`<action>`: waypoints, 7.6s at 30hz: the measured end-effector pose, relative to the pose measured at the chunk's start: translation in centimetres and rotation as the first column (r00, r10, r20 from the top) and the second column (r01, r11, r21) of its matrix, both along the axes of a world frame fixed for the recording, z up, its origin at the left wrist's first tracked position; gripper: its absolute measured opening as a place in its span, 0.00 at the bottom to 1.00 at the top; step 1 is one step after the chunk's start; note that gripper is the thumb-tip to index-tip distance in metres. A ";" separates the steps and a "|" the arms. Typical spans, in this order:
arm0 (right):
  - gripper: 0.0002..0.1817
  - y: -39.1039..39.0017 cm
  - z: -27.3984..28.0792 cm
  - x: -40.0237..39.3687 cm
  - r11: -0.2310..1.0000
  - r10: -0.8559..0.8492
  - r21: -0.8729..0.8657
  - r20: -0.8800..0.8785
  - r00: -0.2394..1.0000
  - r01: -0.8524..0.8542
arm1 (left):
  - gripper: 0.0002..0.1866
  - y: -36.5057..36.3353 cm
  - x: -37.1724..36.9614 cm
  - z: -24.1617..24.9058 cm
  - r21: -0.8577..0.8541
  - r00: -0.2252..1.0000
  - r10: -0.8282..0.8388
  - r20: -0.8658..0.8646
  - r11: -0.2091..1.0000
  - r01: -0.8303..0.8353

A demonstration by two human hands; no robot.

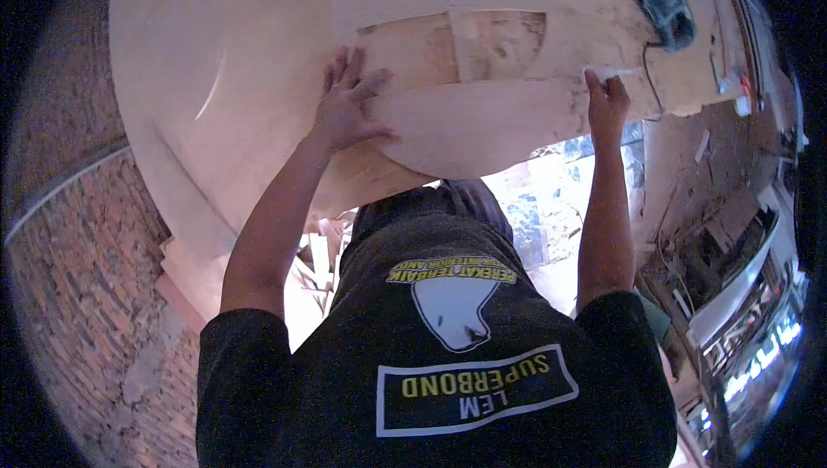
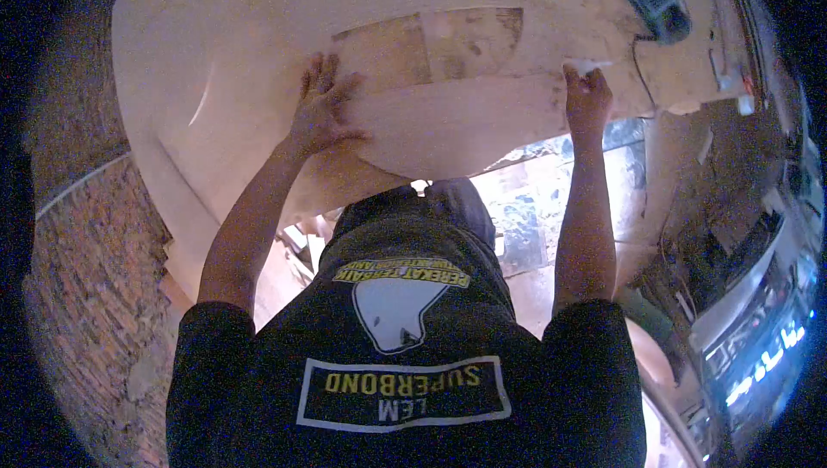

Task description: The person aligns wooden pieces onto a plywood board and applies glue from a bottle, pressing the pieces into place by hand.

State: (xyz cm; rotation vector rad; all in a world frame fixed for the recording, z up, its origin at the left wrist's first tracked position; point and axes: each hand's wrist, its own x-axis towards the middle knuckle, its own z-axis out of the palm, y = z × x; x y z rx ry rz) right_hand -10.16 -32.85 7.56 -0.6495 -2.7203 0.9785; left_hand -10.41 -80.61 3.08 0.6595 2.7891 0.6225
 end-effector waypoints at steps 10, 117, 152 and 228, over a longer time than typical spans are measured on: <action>0.16 -17.6 2.0 10.2 0.775 0.520 -0.568 0.324 0.790 -0.276 | 0.61 -0.3 0.2 -0.1 0.033 1.000 0.000 0.008 0.999 -0.001; 0.19 -24.6 3.1 8.3 0.847 0.522 -0.096 0.332 0.786 -0.522 | 0.62 -0.6 -0.2 -1.4 0.041 0.999 -0.025 -0.022 0.999 0.026; 0.19 -24.6 2.7 8.6 0.844 0.528 -0.108 0.342 0.777 -0.526 | 0.64 -0.5 -0.1 -1.6 -0.008 1.000 -0.001 -0.002 1.000 0.001; 0.15 39.6 -5.7 -4.3 0.837 -0.123 0.545 0.093 0.988 0.053 | 0.35 22.0 11.4 7.7 0.077 0.693 0.633 -0.344 0.755 -0.651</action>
